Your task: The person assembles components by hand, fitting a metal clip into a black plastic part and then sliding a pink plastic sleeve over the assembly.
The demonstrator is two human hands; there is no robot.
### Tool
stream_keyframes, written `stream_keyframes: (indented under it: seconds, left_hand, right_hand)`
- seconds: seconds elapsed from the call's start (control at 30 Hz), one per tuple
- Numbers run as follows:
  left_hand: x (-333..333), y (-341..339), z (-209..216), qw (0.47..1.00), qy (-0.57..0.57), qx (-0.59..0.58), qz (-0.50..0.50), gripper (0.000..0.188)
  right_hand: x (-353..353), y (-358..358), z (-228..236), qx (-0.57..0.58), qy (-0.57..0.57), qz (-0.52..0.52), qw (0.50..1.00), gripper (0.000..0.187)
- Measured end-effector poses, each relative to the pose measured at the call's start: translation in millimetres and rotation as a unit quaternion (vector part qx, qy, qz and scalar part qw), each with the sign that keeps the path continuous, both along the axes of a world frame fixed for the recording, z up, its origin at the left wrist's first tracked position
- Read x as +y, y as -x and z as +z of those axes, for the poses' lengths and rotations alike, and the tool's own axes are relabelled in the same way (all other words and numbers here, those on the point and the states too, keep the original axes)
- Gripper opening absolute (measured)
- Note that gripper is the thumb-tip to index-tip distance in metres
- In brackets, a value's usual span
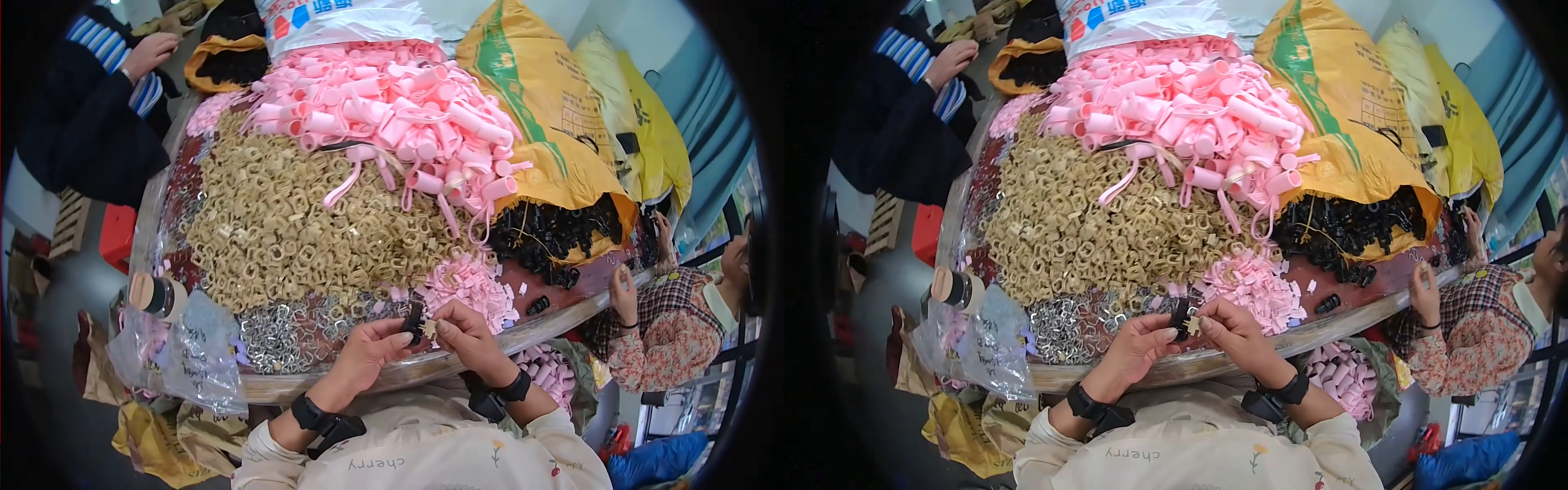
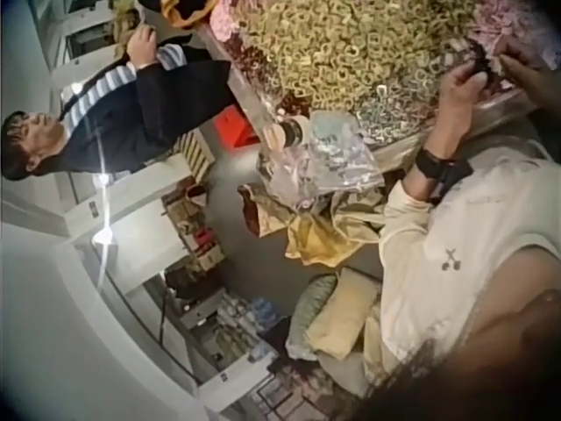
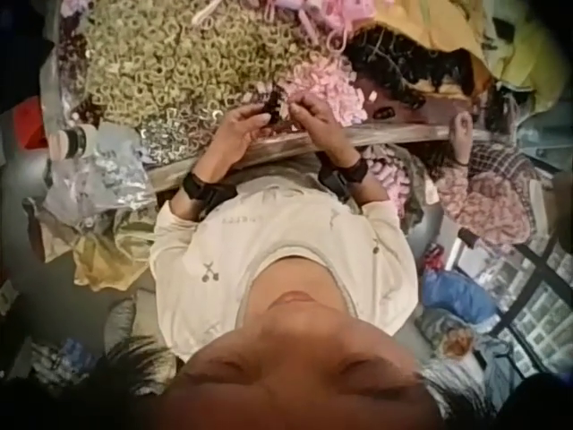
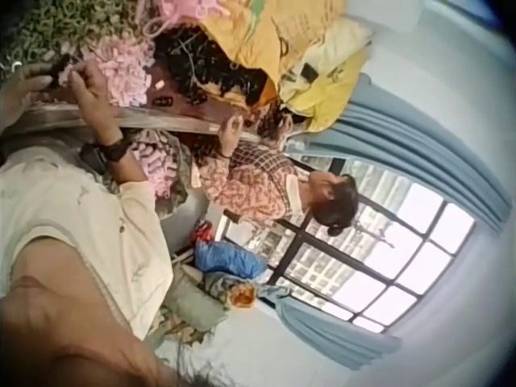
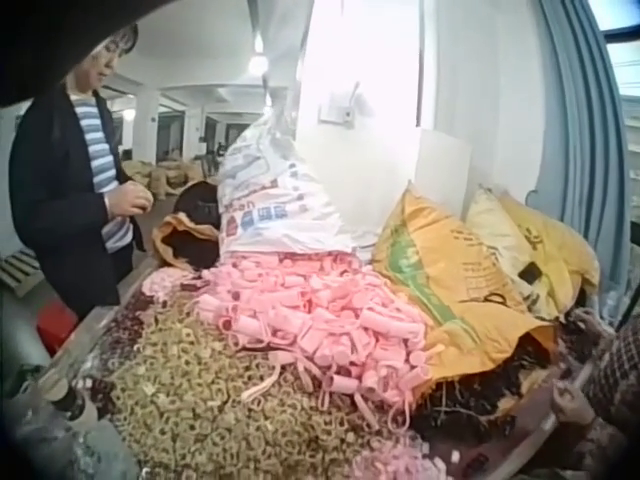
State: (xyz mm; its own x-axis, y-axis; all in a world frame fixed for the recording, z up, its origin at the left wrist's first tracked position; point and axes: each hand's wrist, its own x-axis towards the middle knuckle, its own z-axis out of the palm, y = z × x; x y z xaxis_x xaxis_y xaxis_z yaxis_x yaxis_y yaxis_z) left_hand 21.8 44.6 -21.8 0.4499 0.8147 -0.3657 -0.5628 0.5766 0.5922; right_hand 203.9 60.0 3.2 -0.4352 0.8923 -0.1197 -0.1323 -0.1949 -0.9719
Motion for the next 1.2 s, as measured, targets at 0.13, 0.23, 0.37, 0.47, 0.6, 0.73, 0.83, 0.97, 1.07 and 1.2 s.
stream_keyframes:
  seconds: [0.13,0.23,0.37,0.47,0.6,0.73,0.83,0.97,1.07,1.2]
  left_hand:
    - [-7,7,-3,1.000,0.000,-0.018,0.007,0.028]
    - [-11,11,-7,0.999,0.002,-0.031,0.014,0.028]
    - [-13,14,-12,0.999,0.011,-0.037,0.016,0.028]
    - [-13,13,-14,0.999,0.023,-0.035,0.021,0.028]
    - [-12,10,-14,0.999,0.035,-0.018,0.031,0.026]
    - [-11,9,-15,0.998,0.048,-0.038,0.028,0.023]
    - [-10,10,-11,0.997,0.060,-0.038,0.036,0.022]
    - [-6,10,-9,0.997,0.073,-0.003,0.007,0.021]
    - [-2,11,-8,0.999,0.053,0.009,-0.006,0.020]
    - [-1,20,-12,0.999,0.037,0.016,0.010,0.019]
  right_hand:
    - [-1,13,5,-0.021,-0.027,0.032,0.999,0.014]
    - [0,19,6,-0.043,-0.042,0.074,0.995,0.013]
    - [3,27,8,-0.058,-0.028,0.069,0.996,0.013]
    - [2,31,7,-0.054,-0.007,0.049,0.997,0.012]
    - [0,33,-1,-0.046,0.021,0.013,0.999,0.013]
    - [-2,34,-12,-0.040,0.049,-0.006,0.998,0.013]
    - [-4,34,-21,-0.036,0.054,-0.032,0.997,0.013]
    - [-4,28,-22,-0.030,0.035,-0.048,0.998,0.012]
    - [2,15,-15,-0.039,0.008,-0.020,0.999,0.012]
    - [34,-44,-7,-0.443,-0.367,-0.065,0.816,0.011]
